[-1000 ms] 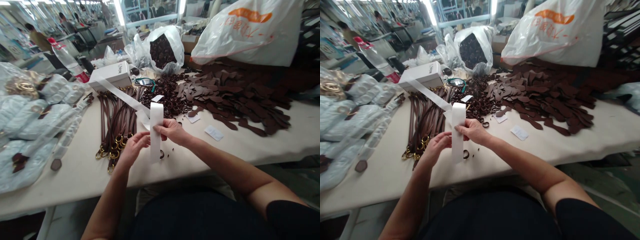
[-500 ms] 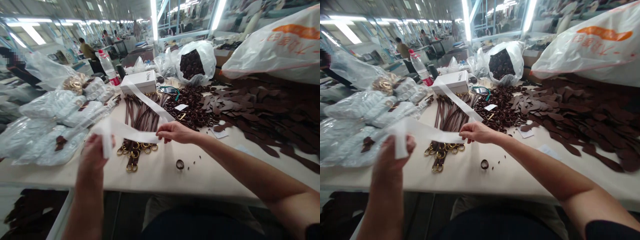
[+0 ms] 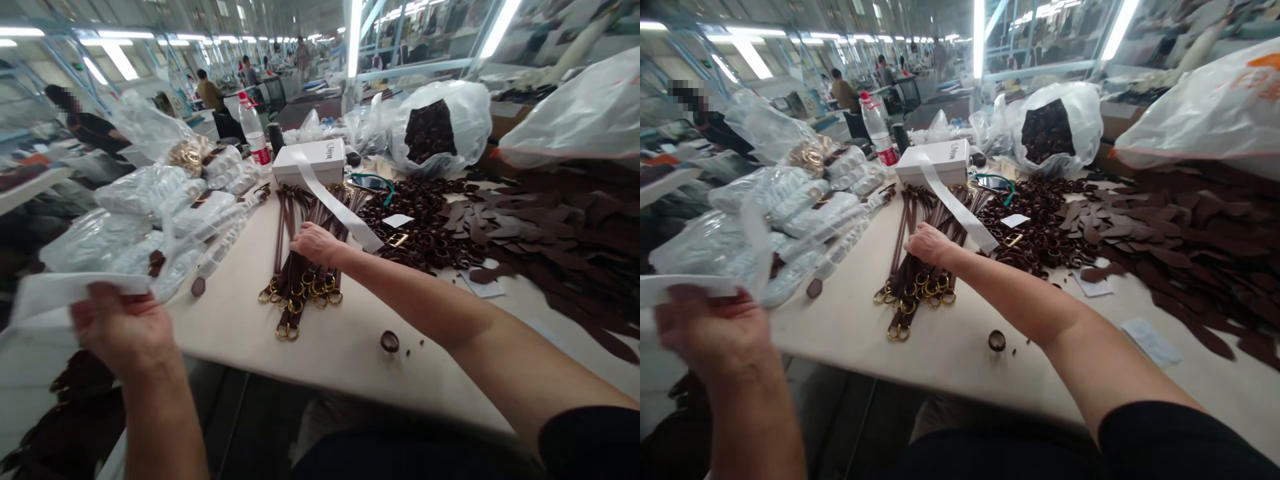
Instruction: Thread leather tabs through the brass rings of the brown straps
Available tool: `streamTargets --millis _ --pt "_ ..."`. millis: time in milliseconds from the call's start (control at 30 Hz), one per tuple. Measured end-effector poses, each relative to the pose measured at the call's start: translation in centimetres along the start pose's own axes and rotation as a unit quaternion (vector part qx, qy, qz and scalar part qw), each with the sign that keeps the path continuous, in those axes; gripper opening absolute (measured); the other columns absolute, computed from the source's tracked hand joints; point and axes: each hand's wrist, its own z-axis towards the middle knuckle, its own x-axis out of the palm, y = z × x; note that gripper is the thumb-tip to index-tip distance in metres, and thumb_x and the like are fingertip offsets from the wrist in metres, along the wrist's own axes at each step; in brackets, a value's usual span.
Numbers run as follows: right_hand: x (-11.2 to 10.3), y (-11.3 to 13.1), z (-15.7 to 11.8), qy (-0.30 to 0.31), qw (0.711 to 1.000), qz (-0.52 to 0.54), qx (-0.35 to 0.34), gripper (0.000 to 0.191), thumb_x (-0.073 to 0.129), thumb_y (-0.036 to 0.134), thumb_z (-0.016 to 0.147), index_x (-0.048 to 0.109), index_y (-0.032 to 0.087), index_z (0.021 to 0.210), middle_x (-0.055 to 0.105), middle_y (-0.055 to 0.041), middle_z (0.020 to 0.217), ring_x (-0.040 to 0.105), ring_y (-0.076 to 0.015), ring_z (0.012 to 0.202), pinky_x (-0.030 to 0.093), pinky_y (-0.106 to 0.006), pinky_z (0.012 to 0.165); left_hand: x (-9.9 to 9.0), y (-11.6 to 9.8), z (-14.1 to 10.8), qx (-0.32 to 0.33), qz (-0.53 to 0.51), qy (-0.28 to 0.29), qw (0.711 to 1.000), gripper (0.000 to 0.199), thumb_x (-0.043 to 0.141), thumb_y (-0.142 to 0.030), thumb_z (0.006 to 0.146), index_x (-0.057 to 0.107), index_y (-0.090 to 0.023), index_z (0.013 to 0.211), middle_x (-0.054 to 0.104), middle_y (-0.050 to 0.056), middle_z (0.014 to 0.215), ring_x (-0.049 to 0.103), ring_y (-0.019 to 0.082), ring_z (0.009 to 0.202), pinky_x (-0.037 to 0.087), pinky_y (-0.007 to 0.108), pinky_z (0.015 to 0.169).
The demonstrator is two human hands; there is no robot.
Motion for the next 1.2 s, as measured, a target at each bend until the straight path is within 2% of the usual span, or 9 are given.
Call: streamTargets --millis 33,67,200,300,467,633,833,1000,1200 --pt "-0.1 0.0 -0.1 -0.009 1.000 -0.001 -0.011 0.018 0.054 0.010 0.097 0.071 0.013 0.097 0.071 -0.0087 0.095 0.062 -0.0197 0.089 0.033 -0.035 0.089 -0.1 1.1 -1.0 0.021 -0.040 -0.065 0.997 0.041 0.080 -0.041 0.070 0.060 -0.031 0.104 0.072 -0.008 0.100 0.068 0.020 0.104 0.062 0.030 0.075" --pt "-0.2 -0.1 -0.3 -0.023 1.000 0.005 -0.019 0.018 0.053 0.013 0.099 0.071 0.014 0.100 0.070 -0.0081 0.097 0.061 -0.0197 0.090 0.034 -0.034 0.089 -0.2 2.3 -2.1 -0.005 -0.069 -0.073 0.995 0.038 0.082 -0.034 0.069 0.061 -0.029 0.100 0.073 -0.008 0.101 0.068 0.017 0.103 0.061 0.027 0.077" --pt "-0.8 0.3 -2.2 -0.088 0.990 0.096 -0.049 0.020 0.052 0.027 0.102 0.069 0.019 0.110 0.069 -0.0052 0.098 0.061 -0.0176 0.088 0.037 -0.028 0.076 -0.3 6.3 -5.6 -0.159 -0.120 -0.041 0.979 0.018 0.072 -0.039 0.082 0.063 -0.026 0.090 0.073 -0.005 0.089 0.070 0.015 0.092 0.060 0.031 0.083" --pt "-1.4 1.7 -4.1 -0.098 0.978 0.176 -0.061 0.026 0.050 0.036 0.103 0.069 0.019 0.097 0.068 -0.0024 0.087 0.058 -0.0141 0.074 0.033 -0.025 0.064 0.7 7.4 -7.3 -0.247 -0.161 -0.067 0.953 0.011 0.066 -0.033 0.088 0.064 -0.022 0.088 0.074 -0.001 0.088 0.071 0.016 0.095 0.058 0.033 0.090" --pt "-2.9 4.4 -5.9 -0.050 0.968 0.242 -0.037 0.047 0.041 0.043 0.102 0.051 0.017 0.065 0.048 0.0007 0.059 0.036 -0.0094 0.052 0.021 -0.027 0.055 3.1 6.3 -8.5 -0.334 -0.260 -0.169 0.890 0.014 0.055 -0.021 0.094 0.065 -0.017 0.085 0.072 0.001 0.080 0.071 0.012 0.079 0.057 0.024 0.083" --pt "-3.1 4.6 -6.4 -0.024 0.971 0.238 -0.011 0.046 0.040 0.042 0.098 0.042 0.016 0.060 0.042 0.0005 0.057 0.030 -0.0092 0.052 0.018 -0.028 0.055 3.9 5.3 -8.0 -0.366 -0.308 -0.170 0.861 0.025 0.044 -0.017 0.099 0.065 -0.012 0.085 0.071 0.003 0.076 0.069 0.011 0.071 0.057 0.021 0.075" --pt "-2.9 4.1 -8.3 -0.054 0.960 0.275 -0.028 0.045 0.038 0.042 0.100 0.048 0.016 0.064 0.047 0.0005 0.059 0.039 -0.0083 0.052 0.022 -0.026 0.055 3.5 4.8 -7.0 -0.247 -0.313 -0.204 0.894 0.020 0.049 -0.022 0.099 0.065 -0.017 0.087 0.071 -0.001 0.078 0.071 0.011 0.074 0.055 0.017 0.064" --pt "-3.4 5.6 -8.8 -0.076 0.955 0.279 -0.066 0.043 0.039 0.039 0.100 0.050 0.016 0.066 0.050 0.0001 0.061 0.040 -0.0087 0.053 0.022 -0.026 0.055 4.5 4.0 -7.5 -0.371 -0.349 -0.197 0.838 0.027 0.044 -0.019 0.101 0.064 -0.013 0.084 0.071 0.001 0.072 0.070 0.010 0.069 0.056 0.017 0.064" --pt "-2.8 6.8 -8.7 -0.093 0.959 0.255 -0.084 0.043 0.042 0.036 0.100 0.045 0.016 0.063 0.047 0.0014 0.060 0.034 -0.0087 0.052 0.020 -0.028 0.056 5.2 2.5 -8.1 -0.413 -0.396 -0.182 0.800 0.024 0.045 -0.020 0.101 0.063 -0.011 0.089 0.072 0.003 0.074 0.071 0.010 0.069 0.057 0.016 0.064"
